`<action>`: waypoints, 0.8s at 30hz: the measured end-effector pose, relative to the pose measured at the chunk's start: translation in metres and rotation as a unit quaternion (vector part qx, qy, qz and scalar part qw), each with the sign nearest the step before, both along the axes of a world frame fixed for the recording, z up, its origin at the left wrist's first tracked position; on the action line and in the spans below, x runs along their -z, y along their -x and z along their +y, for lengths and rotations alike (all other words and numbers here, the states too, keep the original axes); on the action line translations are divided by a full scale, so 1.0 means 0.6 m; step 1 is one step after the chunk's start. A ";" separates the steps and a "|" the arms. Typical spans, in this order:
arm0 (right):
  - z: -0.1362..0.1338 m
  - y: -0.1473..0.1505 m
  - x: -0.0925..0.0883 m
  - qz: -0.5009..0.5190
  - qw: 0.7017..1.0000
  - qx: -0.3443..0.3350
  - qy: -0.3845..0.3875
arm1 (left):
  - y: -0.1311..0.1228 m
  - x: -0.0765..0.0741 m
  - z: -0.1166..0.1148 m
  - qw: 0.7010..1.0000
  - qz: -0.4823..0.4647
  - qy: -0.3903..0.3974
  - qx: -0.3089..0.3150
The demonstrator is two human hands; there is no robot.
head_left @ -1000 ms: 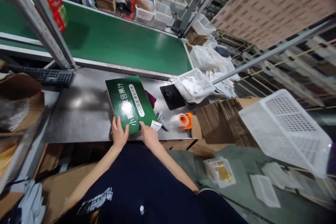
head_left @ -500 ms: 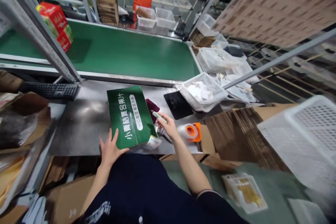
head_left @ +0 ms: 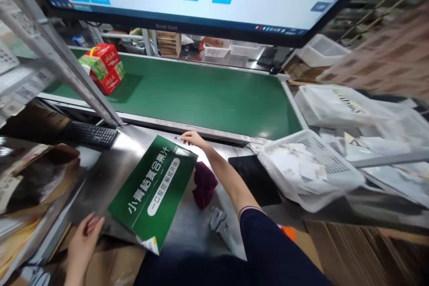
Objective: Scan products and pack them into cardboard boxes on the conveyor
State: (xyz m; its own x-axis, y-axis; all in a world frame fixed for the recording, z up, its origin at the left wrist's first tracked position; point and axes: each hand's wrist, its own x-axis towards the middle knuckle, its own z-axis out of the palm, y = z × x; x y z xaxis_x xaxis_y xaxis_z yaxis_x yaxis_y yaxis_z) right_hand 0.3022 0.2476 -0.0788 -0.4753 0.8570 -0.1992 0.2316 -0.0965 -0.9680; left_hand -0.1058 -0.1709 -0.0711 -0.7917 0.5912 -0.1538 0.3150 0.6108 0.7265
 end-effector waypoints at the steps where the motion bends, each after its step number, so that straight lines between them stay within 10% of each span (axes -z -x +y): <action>1: 0.018 0.005 0.009 0.003 0.999 -0.037 0.007 | -0.023 0.005 -0.008 0.996 -0.067 -0.016 -0.056; 7: 0.072 0.013 0.064 0.028 0.984 -0.175 0.035 | -0.152 -0.010 -0.006 0.918 -0.319 -0.090 -0.219; 14: 0.116 -0.027 0.066 0.005 0.955 -0.286 0.079 | -0.196 -0.054 0.044 0.888 -0.346 -0.081 -0.293; 19: 0.050 -0.171 0.082 -0.032 0.991 -0.089 0.093 | -0.187 -0.044 0.038 0.872 -0.372 -0.095 -0.304; 24: -0.174 -0.282 0.144 -0.082 0.980 0.170 0.071 | -0.126 -0.068 0.054 0.803 -0.482 -0.273 -0.221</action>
State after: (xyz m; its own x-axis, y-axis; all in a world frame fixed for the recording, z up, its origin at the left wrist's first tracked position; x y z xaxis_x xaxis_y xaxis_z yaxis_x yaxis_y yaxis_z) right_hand 0.4711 0.1431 -0.1651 -0.1193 0.9184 -0.3774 0.3138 -0.3257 -0.8919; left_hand -0.0301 -0.1385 -0.0302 -0.6121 0.4734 -0.6334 -0.7131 0.0157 0.7009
